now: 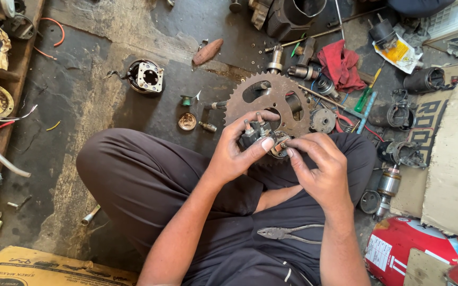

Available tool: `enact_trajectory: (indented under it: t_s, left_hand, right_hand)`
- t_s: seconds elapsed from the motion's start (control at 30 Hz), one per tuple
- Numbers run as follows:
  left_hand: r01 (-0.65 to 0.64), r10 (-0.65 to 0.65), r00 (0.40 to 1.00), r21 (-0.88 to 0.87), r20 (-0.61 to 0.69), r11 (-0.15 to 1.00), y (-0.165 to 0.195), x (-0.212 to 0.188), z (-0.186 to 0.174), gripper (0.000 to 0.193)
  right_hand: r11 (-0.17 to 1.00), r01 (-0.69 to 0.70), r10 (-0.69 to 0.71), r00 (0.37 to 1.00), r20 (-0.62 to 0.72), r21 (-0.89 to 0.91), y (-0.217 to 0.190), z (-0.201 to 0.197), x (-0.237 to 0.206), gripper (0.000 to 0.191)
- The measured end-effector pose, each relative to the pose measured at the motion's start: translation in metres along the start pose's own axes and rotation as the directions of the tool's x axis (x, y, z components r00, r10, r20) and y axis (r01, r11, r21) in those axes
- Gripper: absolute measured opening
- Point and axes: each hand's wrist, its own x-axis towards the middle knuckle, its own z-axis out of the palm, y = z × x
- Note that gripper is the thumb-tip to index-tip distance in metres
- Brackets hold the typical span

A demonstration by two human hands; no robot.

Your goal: The person sits on the floor and assembles small cylindrical electrical components, likely starter solenoids, using a screwdriver and pliers. They insert internal parts, tighten screws, and handle multiple units one at a time.

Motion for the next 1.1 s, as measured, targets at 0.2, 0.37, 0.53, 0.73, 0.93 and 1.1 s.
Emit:
enact_trajectory:
  t_s: [0.2,0.37,0.53,0.73,0.93,1.1]
  left_hand:
    - [-0.012,0.012,1.0,0.004,-0.002,1.0,-0.001,0.0,0.0,0.044]
    - [0.014,-0.014,1.0,-0.001,-0.005,1.0,-0.001,0.0,0.0,0.045]
    - [-0.06,0.069,0.995,0.116,-0.076,0.991,-0.004,-0.003,0.001,0.054]
    - [-0.002,-0.011,0.992,-0.099,-0.126,0.995,-0.01,0.0,0.003,0.068]
    - [0.168,-0.158,0.983,-0.799,0.092,0.578,-0.005,-0.009,-0.005,0.071]
    - [0.243,-0.083,0.968,-0.804,0.237,0.542,-0.009,-0.012,0.004,0.07]
  right_hand:
    - [1.0,-0.004,0.004,1.0,-0.004,-0.004,-0.002,-0.001,0.0,0.02]
    - [1.0,0.002,-0.002,1.0,0.022,-0.004,-0.002,-0.002,0.001,0.025]
    - [1.0,-0.02,0.02,0.999,0.039,0.015,-0.001,-0.001,0.002,0.026]
    - [1.0,-0.009,0.009,1.0,-0.019,0.001,0.002,0.001,-0.002,0.022]
    - [0.823,-0.039,0.184,0.962,-0.201,0.567,0.007,-0.012,-0.018,0.014]
    - [0.617,-0.088,0.326,0.933,-0.152,0.782,0.002,-0.03,-0.033,0.016]
